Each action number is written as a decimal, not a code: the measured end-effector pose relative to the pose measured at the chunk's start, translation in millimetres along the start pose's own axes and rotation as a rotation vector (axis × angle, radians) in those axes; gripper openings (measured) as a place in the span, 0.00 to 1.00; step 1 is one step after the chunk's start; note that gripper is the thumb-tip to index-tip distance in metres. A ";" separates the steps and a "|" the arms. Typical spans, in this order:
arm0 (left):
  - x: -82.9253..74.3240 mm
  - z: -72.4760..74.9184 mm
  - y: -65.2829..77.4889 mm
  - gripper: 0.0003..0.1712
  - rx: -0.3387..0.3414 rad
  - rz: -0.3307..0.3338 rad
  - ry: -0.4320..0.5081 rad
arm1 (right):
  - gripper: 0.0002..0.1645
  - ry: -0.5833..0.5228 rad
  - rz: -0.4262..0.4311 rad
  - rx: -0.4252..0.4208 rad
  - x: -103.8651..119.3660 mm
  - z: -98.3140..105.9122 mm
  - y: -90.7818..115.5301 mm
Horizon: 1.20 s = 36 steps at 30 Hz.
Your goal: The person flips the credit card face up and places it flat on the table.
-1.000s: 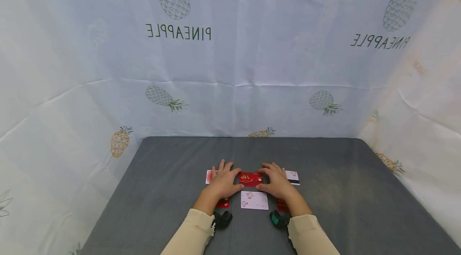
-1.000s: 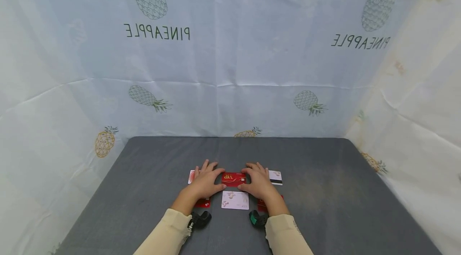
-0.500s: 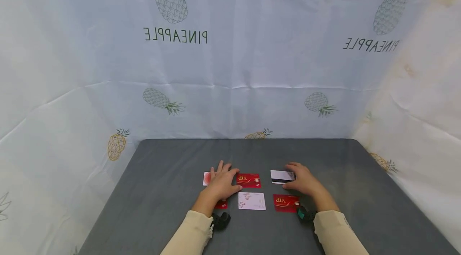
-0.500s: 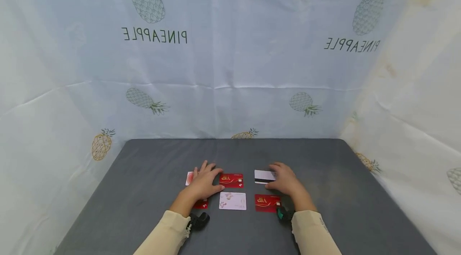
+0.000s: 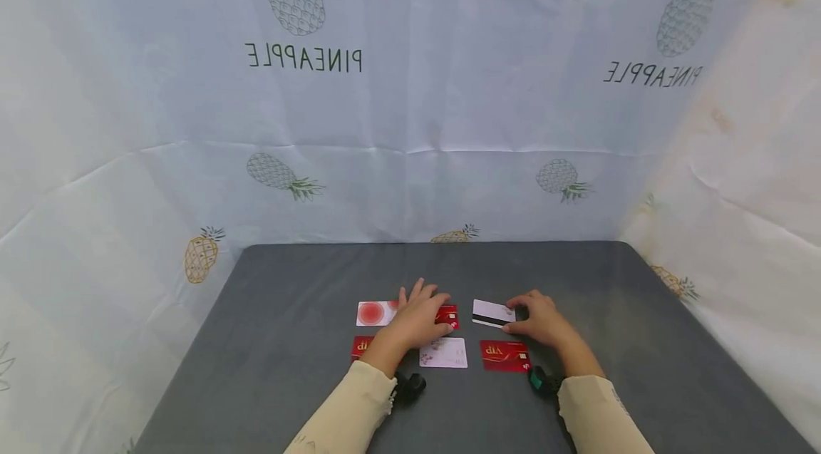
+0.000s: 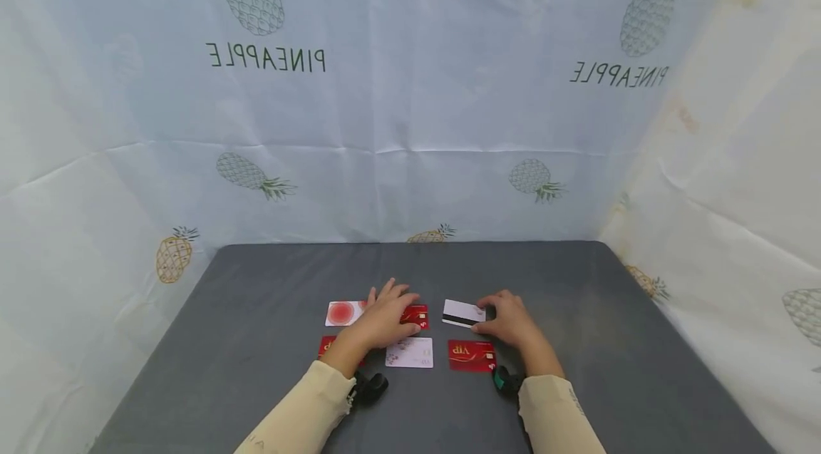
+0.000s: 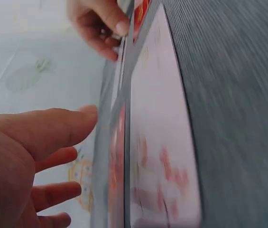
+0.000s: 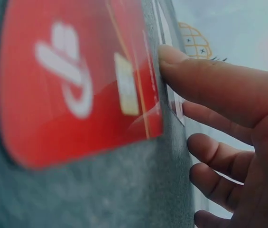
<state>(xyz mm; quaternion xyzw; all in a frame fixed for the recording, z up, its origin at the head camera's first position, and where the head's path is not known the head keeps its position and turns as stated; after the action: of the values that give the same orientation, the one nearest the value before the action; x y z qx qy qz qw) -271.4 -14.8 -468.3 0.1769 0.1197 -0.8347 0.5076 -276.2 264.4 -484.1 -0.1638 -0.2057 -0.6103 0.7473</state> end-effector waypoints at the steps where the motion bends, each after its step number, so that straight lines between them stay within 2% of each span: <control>1: -3.4 -0.7 -2.8 0.34 0.003 -0.012 -0.014 | 0.30 -0.008 0.005 0.000 1.3 -0.9 0.4; 6: -16.4 -9.1 -16.7 0.34 0.055 -0.043 -0.052 | 0.28 -0.057 0.030 0.002 5.7 -6.5 2.9; 10: -22.2 -18.7 -23.5 0.35 0.095 -0.029 -0.081 | 0.30 -0.097 0.024 -0.004 7.7 -11.4 5.4; 14: -24.8 -22.5 -25.4 0.34 0.076 -0.016 -0.139 | 0.36 -0.106 0.004 -0.026 6.7 -13.6 5.9; 19: -27.1 -22.7 -29.7 0.30 0.043 -0.005 -0.152 | 0.40 -0.057 -0.033 -0.036 6.9 -8.3 6.3; 28: -31.8 -23.8 -31.2 0.25 0.029 0.007 -0.113 | 0.37 -0.058 -0.054 -0.008 1.8 -5.3 9.1; 32: -33.0 -26.4 -31.6 0.25 0.031 0.020 -0.109 | 0.35 -0.113 -0.040 -0.008 1.0 -5.9 10.2; 36: -33.5 -29.2 -32.7 0.26 0.029 0.021 -0.104 | 0.34 -0.210 -0.048 0.028 3.2 -3.2 11.6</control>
<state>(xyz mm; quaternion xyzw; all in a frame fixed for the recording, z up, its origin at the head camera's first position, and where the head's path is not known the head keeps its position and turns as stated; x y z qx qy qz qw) -281.2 38.2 -480.2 0.1417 0.0794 -0.8391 0.5192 -264.0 262.4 -485.2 -0.2116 -0.2952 -0.6047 0.7089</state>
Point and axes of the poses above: each hand's wrist, its own y-axis away from the middle knuckle, its own z-axis out of the back of the hand, x = y × z, the point moved 1 cm from there along -y, towards the middle knuckle, and after that the axes turned 1 degree about -y, right-handed, at the moved point
